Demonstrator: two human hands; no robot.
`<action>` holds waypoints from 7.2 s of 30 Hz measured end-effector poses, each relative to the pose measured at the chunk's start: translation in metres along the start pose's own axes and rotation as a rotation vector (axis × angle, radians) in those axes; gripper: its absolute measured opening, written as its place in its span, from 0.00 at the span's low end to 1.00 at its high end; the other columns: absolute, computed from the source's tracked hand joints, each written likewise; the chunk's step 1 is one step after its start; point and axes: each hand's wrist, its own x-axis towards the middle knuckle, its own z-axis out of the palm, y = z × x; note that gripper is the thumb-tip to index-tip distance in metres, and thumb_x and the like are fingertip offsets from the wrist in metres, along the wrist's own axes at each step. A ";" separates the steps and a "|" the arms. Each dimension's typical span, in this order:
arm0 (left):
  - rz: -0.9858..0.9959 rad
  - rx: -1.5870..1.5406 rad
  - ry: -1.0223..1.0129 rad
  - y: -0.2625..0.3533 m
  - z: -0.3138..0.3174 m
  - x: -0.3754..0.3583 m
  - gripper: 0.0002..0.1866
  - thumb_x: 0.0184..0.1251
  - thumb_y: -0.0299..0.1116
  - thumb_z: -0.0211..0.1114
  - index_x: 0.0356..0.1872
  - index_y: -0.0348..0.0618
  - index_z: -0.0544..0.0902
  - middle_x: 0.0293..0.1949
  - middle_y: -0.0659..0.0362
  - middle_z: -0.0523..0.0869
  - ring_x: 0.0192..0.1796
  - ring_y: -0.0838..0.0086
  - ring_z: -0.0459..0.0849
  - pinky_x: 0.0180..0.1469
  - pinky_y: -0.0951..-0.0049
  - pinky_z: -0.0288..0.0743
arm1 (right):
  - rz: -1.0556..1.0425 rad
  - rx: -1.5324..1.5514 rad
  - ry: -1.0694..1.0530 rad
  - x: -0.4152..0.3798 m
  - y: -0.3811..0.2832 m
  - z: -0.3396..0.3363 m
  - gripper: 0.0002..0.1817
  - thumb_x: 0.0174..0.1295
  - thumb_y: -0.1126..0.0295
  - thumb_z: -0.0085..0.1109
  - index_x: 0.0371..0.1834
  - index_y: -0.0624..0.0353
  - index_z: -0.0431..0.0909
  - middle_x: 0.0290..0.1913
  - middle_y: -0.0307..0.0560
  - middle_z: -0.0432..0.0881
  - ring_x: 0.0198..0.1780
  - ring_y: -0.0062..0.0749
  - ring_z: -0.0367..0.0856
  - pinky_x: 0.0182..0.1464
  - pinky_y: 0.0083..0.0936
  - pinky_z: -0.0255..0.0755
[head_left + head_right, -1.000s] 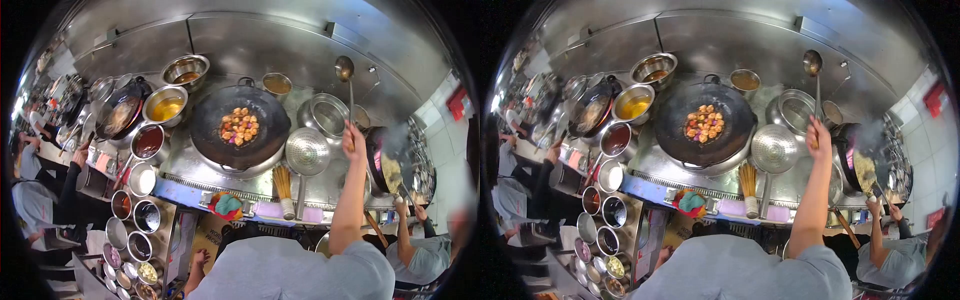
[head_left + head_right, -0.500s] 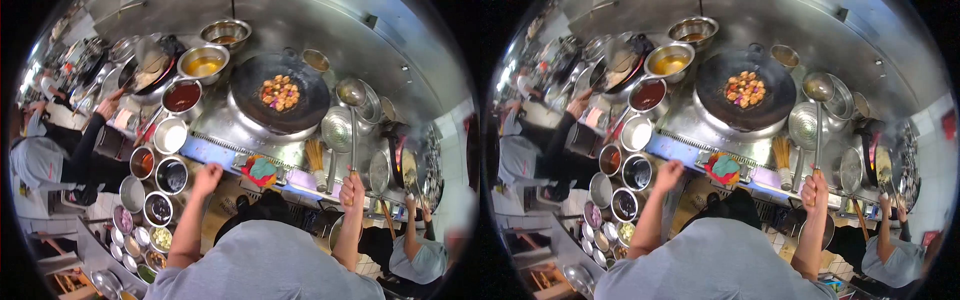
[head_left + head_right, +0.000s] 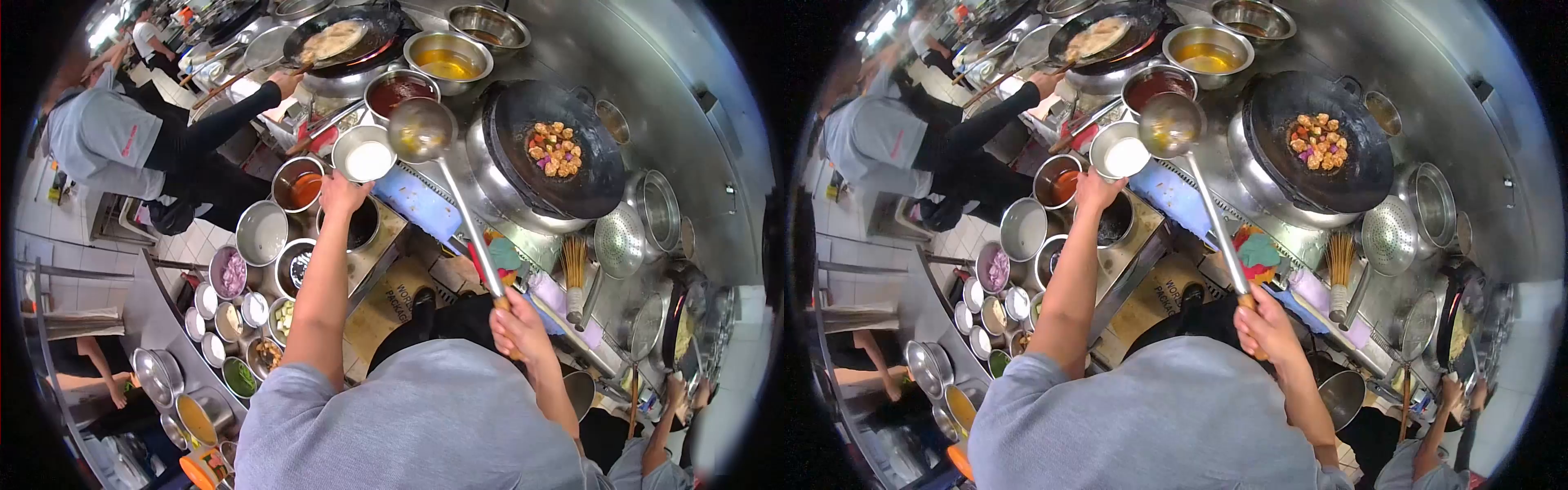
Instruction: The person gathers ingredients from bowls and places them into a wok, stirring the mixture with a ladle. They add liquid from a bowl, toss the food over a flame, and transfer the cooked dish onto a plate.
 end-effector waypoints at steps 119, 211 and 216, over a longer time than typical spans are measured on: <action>-0.303 -1.122 -1.005 0.029 0.074 -0.174 0.15 0.60 0.38 0.62 0.42 0.38 0.74 0.29 0.54 0.81 0.26 0.69 0.80 0.26 0.72 0.74 | -0.230 -1.048 0.998 -0.002 -0.054 -0.151 0.29 0.56 0.70 0.53 0.64 0.54 0.66 0.38 0.57 0.81 0.41 0.49 0.79 0.47 0.35 0.71; -0.313 -0.834 -1.109 -0.022 0.113 -0.152 0.10 0.56 0.32 0.60 0.38 0.40 0.75 0.27 0.57 0.80 0.26 0.71 0.80 0.24 0.73 0.72 | -0.396 -0.189 0.814 0.085 -0.098 -0.172 0.29 0.60 0.70 0.53 0.67 0.55 0.61 0.24 0.42 0.76 0.17 0.25 0.71 0.18 0.24 0.66; -0.402 -1.108 -1.111 -0.029 0.126 -0.143 0.12 0.54 0.31 0.59 0.39 0.37 0.75 0.29 0.54 0.81 0.29 0.67 0.81 0.30 0.71 0.77 | -0.295 -0.859 0.766 0.062 -0.073 -0.160 0.31 0.58 0.69 0.52 0.68 0.48 0.60 0.32 0.53 0.81 0.25 0.37 0.78 0.29 0.30 0.73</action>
